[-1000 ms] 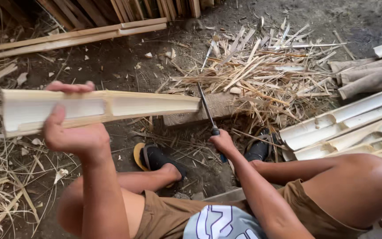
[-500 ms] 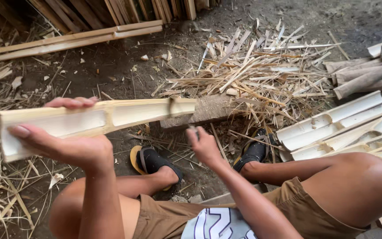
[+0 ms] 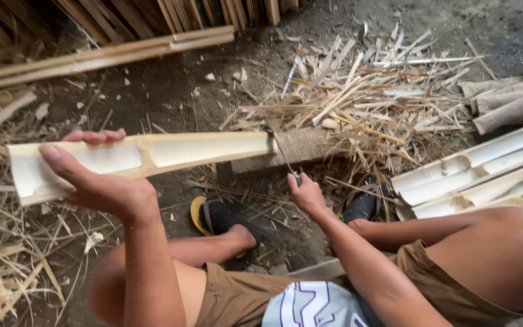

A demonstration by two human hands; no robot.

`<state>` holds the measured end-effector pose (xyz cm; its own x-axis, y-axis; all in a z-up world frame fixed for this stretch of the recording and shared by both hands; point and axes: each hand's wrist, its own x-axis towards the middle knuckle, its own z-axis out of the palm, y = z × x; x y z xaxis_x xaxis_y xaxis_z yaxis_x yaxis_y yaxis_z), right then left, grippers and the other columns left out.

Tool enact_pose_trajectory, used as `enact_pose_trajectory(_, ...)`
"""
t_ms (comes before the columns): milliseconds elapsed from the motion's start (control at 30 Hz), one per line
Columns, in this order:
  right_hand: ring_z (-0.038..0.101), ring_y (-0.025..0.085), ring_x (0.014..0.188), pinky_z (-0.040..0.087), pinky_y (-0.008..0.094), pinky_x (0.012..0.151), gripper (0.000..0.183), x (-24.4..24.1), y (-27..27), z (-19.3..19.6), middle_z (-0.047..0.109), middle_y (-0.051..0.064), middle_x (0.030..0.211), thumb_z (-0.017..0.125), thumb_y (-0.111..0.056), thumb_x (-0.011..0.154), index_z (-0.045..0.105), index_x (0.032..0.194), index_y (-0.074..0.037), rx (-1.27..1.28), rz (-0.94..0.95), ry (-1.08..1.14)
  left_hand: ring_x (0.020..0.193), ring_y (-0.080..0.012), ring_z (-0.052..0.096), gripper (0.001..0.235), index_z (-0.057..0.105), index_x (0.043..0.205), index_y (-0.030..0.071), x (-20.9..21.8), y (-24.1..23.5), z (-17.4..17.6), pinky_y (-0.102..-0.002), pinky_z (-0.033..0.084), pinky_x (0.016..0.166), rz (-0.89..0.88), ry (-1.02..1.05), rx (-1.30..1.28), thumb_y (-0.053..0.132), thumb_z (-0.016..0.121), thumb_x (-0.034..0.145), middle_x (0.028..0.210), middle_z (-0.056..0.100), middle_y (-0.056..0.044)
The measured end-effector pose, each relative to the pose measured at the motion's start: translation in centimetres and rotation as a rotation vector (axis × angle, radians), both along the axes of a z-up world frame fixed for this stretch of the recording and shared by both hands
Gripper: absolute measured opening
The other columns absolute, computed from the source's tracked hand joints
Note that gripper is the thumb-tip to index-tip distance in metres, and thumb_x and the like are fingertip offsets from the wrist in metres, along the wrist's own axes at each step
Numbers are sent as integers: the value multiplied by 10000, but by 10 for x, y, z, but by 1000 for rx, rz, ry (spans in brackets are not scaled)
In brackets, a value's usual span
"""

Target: The person sits on the ground and uses a knife to shave and shape a piece of wood. They repeatedly scrape the surface, remove shavings, and adjust the wood's position to continue shaping it.

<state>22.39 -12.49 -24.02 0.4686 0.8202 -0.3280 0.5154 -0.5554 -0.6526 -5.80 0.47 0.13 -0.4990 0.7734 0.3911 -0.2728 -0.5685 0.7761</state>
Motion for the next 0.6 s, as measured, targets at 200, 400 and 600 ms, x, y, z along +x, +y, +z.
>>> enact_pose_trajectory(200, 656, 499, 973, 502, 547, 851, 636, -8, -24, -19, 715, 316, 965, 461, -606, 930, 640, 1151, -38, -3, 117, 9, 809, -252, 705, 399, 540, 1084, 12, 15, 4, 6, -476, 680, 788, 3, -3, 20, 381, 691, 1064, 907, 639, -115)
enact_pose_trajectory(400, 722, 393, 800, 536, 473, 750, 627, 13, -3, 6, 708, 234, 875, 492, -605, 983, 654, 1025, -1, -216, -100, 197, 847, -246, 701, 348, 603, 1075, 39, 5, 3, 3, -476, 658, 839, -163, 28, 54, 379, 675, 1089, 896, 642, -105)
enact_pose_trajectory(600, 619, 232, 607, 502, 400, 590, 517, -2, -47, 155, 637, 118, 643, 546, -544, 936, 626, 978, -34, 5, 181, 294, 826, -278, 688, 354, 708, 1027, 32, -2, 5, -4, -466, 563, 900, -861, 46, 172, 385, 730, 1056, 878, 693, -135)
